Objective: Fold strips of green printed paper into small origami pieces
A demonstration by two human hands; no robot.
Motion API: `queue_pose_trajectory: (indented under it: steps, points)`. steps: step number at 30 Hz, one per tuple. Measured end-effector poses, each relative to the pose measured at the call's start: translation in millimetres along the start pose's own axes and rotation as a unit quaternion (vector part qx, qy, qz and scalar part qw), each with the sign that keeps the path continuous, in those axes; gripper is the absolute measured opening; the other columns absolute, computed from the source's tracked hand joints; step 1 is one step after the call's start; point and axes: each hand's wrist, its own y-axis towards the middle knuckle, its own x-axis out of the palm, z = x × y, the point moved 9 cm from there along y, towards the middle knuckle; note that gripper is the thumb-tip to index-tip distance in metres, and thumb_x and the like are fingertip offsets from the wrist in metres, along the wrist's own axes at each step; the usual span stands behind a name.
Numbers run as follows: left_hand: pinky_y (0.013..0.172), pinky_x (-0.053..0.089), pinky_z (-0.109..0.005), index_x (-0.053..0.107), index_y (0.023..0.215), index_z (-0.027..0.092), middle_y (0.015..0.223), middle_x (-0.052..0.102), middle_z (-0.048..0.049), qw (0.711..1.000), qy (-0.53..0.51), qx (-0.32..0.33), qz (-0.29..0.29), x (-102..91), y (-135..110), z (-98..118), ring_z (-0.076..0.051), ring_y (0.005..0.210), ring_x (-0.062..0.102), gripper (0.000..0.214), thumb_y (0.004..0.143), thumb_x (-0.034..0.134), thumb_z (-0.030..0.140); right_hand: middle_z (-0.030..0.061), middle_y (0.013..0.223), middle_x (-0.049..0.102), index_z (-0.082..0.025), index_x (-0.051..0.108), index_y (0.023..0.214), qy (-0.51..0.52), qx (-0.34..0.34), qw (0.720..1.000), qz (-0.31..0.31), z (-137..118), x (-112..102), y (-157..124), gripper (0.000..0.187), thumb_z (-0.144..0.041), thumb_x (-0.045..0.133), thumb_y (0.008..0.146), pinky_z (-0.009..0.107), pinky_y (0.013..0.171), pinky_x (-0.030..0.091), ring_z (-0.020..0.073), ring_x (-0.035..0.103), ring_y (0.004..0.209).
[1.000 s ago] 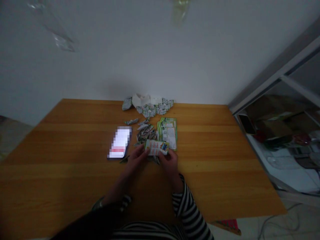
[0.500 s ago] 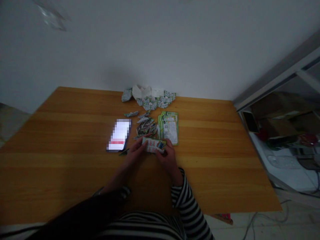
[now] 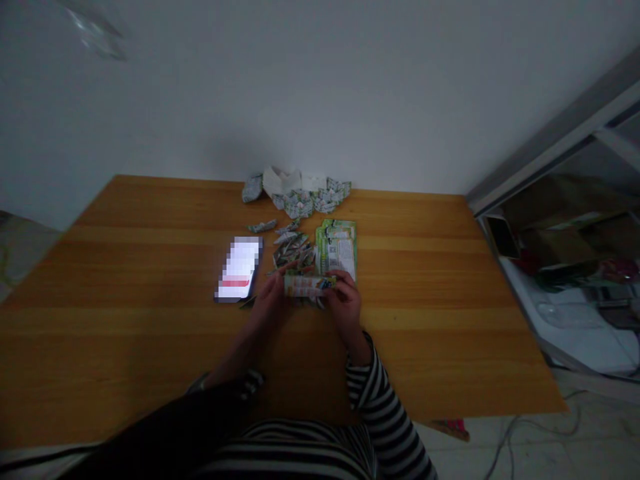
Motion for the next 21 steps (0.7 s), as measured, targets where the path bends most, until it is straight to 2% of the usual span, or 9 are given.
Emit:
queue_pose_trajectory:
  steps: [2, 4, 8, 12, 17, 19, 21]
  points:
    - [0.086, 0.053, -0.036, 0.053, 0.132, 0.022, 0.117, 0.068, -0.0095, 1.000, -0.024, -0.019, 0.005, -1.4, 0, -5, -0.025, 0.105, 0.065, 0.053, 0.087, 0.057, 0.050, 0.0074, 0.107, 0.062, -0.022, 0.068, 0.069, 0.004, -0.010, 1.000, 0.007, -2, -3, 0, 0.008, -0.023, 0.068, 0.077, 0.038, 0.090, 0.046, 0.0228, 0.057, 0.101]
    - [0.084, 0.054, -0.036, 0.055, 0.129, 0.022, 0.114, 0.070, -0.0084, 0.999, -0.032, -0.036, 0.004, -1.5, 0, -10, -0.026, 0.103, 0.066, 0.051, 0.084, 0.063, 0.045, 0.0078, 0.111, 0.060, -0.023, 0.070, 0.072, -0.004, -0.012, 1.000, 0.001, -3, -2, 0, 0.006, -0.025, 0.068, 0.077, 0.039, 0.091, 0.046, 0.0234, 0.056, 0.103]
    - [0.083, 0.054, -0.034, 0.060, 0.122, 0.018, 0.105, 0.073, -0.0080, 0.999, -0.029, -0.029, 0.010, -3.1, 0, -8, -0.026, 0.101, 0.067, 0.049, 0.077, 0.075, 0.030, 0.0101, 0.121, 0.056, -0.020, 0.063, 0.062, -0.015, -0.017, 0.999, -0.026, -4, 4, -1, 0.021, -0.032, 0.066, 0.079, 0.041, 0.098, 0.042, 0.0264, 0.053, 0.114]
    - [0.085, 0.054, -0.035, 0.063, 0.116, 0.017, 0.105, 0.073, -0.0080, 0.999, -0.036, -0.036, 0.011, -4.6, 0, -9, -0.027, 0.100, 0.068, 0.041, 0.078, 0.073, 0.029, 0.0107, 0.121, 0.055, -0.020, 0.059, 0.060, -0.037, -0.023, 0.998, -0.051, -6, 12, -4, 0.026, -0.033, 0.064, 0.082, 0.041, 0.098, 0.040, 0.0266, 0.053, 0.113]
    - [0.084, 0.054, -0.036, 0.064, 0.117, 0.017, 0.103, 0.074, -0.0075, 0.998, -0.007, -0.053, 0.019, -11.4, -3, -15, -0.028, 0.098, 0.068, 0.041, 0.081, 0.070, 0.034, 0.0102, 0.110, 0.060, -0.019, 0.056, 0.060, -0.077, -0.004, 0.997, -0.021, -4, 12, -7, 0.028, -0.033, 0.061, 0.084, 0.036, 0.088, 0.044, 0.0234, 0.058, 0.099]
    - [0.085, 0.053, -0.038, 0.064, 0.119, 0.016, 0.102, 0.074, -0.0083, 0.998, 0.007, -0.062, 0.022, -15.3, -3, -19, -0.030, 0.099, 0.068, 0.043, 0.083, 0.067, 0.038, 0.0071, 0.094, 0.061, -0.020, 0.053, 0.059, -0.079, 0.013, 0.997, 0.014, -1, 10, -9, 0.031, -0.036, 0.059, 0.085, 0.032, 0.077, 0.045, 0.0199, 0.058, 0.086]
    - [0.088, 0.052, -0.040, 0.065, 0.118, 0.015, 0.102, 0.074, -0.0100, 0.997, 0.017, -0.068, 0.028, -19.5, -4, -22, -0.031, 0.103, 0.066, 0.045, 0.084, 0.063, 0.045, 0.0011, 0.073, 0.055, -0.020, 0.049, 0.059, -0.079, 0.031, 0.996, 0.041, 2, 10, -10, 0.034, -0.038, 0.057, 0.086, 0.027, 0.063, 0.043, 0.0157, 0.052, 0.069]
